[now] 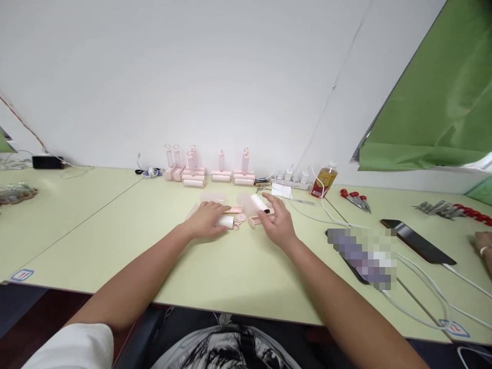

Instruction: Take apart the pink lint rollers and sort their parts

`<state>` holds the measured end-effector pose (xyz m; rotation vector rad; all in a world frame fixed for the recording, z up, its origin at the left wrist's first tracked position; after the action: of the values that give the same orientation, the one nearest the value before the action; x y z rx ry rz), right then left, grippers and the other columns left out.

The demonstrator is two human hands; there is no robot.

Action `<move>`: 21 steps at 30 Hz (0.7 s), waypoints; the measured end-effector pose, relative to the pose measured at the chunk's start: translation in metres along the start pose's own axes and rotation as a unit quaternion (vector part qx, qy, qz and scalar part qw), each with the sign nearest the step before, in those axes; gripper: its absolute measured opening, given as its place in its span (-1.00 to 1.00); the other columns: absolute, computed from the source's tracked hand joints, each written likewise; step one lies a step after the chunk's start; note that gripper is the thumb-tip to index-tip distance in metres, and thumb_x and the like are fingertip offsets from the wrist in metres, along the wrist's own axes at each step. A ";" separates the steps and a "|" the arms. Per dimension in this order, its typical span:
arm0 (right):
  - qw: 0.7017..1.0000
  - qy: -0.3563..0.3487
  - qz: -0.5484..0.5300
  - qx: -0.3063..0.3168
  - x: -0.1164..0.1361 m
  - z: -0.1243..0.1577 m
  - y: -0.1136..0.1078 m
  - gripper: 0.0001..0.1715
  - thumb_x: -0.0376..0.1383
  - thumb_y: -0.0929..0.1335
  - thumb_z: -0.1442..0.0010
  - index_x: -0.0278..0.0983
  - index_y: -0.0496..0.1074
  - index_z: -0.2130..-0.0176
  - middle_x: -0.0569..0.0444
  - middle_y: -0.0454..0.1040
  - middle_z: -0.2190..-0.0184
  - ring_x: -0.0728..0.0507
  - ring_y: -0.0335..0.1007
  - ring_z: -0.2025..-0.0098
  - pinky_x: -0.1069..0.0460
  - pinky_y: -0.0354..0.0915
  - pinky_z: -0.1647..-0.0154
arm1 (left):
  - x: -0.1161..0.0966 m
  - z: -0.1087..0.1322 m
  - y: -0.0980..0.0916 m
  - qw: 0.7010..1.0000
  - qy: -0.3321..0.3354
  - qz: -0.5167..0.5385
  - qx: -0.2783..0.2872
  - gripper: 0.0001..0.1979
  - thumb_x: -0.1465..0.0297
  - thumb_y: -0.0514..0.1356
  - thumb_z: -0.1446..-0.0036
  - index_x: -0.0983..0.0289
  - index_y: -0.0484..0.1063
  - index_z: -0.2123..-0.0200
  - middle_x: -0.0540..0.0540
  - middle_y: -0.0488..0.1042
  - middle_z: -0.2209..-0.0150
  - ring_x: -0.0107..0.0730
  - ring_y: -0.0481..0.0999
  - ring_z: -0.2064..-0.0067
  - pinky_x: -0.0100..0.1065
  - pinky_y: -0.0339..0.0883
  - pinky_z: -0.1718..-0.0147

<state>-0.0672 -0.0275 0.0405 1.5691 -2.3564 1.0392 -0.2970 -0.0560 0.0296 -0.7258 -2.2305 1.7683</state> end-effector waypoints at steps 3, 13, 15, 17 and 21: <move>1.000 0.004 0.014 0.016 -0.008 -0.004 -0.002 -0.67 -0.26 0.29 -0.23 -0.25 0.44 0.01 -0.11 0.50 0.01 -0.29 0.35 -0.09 -0.26 0.32 -0.10 | 0.001 0.000 0.001 0.998 -0.020 -0.024 0.051 -0.54 0.23 0.19 -0.09 0.14 0.39 -0.08 0.13 0.53 0.08 -0.04 0.44 0.00 -0.06 0.16 -0.01; 0.990 0.008 -0.057 0.133 0.014 0.008 0.016 -0.64 -0.16 0.29 -0.28 -0.21 0.42 -0.03 -0.07 0.54 0.03 -0.21 0.45 0.05 -0.16 0.36 0.02 | 0.019 0.001 -0.023 0.931 -0.127 0.290 -0.181 -0.39 0.13 0.22 -0.11 0.16 0.21 -0.19 0.19 0.42 -0.03 -0.19 0.48 0.05 -0.19 0.37 0.11; 0.984 0.029 -0.087 0.156 0.014 0.010 0.020 -0.51 -0.12 0.32 -0.25 -0.21 0.35 -0.13 -0.08 0.52 0.00 -0.19 0.46 0.08 -0.14 0.38 0.05 | 0.014 -0.001 -0.015 0.873 -0.116 0.427 -0.203 -0.26 0.09 0.27 -0.05 0.14 0.08 -0.24 0.21 0.35 -0.08 -0.27 0.50 0.10 -0.23 0.42 0.18; 0.975 0.044 -0.105 0.188 0.016 0.013 0.024 -0.33 -0.09 0.37 -0.21 -0.22 0.23 -0.24 -0.10 0.50 -0.02 -0.19 0.45 0.10 -0.13 0.38 0.08 | 0.001 -0.004 -0.002 0.833 -0.085 0.515 -0.182 -0.17 0.06 0.33 0.03 0.13 0.03 -0.22 0.24 0.30 -0.12 -0.30 0.52 0.13 -0.25 0.44 0.20; 0.960 0.076 -0.119 0.244 0.022 0.016 0.029 -0.20 -0.12 0.40 -0.15 -0.25 0.15 -0.28 -0.07 0.50 0.08 -0.16 0.43 0.17 -0.09 0.38 0.15 | -0.022 -0.006 0.010 0.848 -0.034 0.512 -0.131 -0.21 0.06 0.35 0.03 0.15 0.10 -0.18 0.27 0.33 -0.13 -0.24 0.52 0.09 -0.22 0.44 0.16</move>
<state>-0.0979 -0.0471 0.0242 1.7841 -1.8398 1.6976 -0.2723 -0.0601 0.0243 -2.2689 -2.3016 1.8118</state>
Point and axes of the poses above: each hand's wrist, its own z-axis away from the middle knuckle, its own y-axis out of the palm, x = y × z, the point moved 4 cm from there along -z, towards the middle knuckle
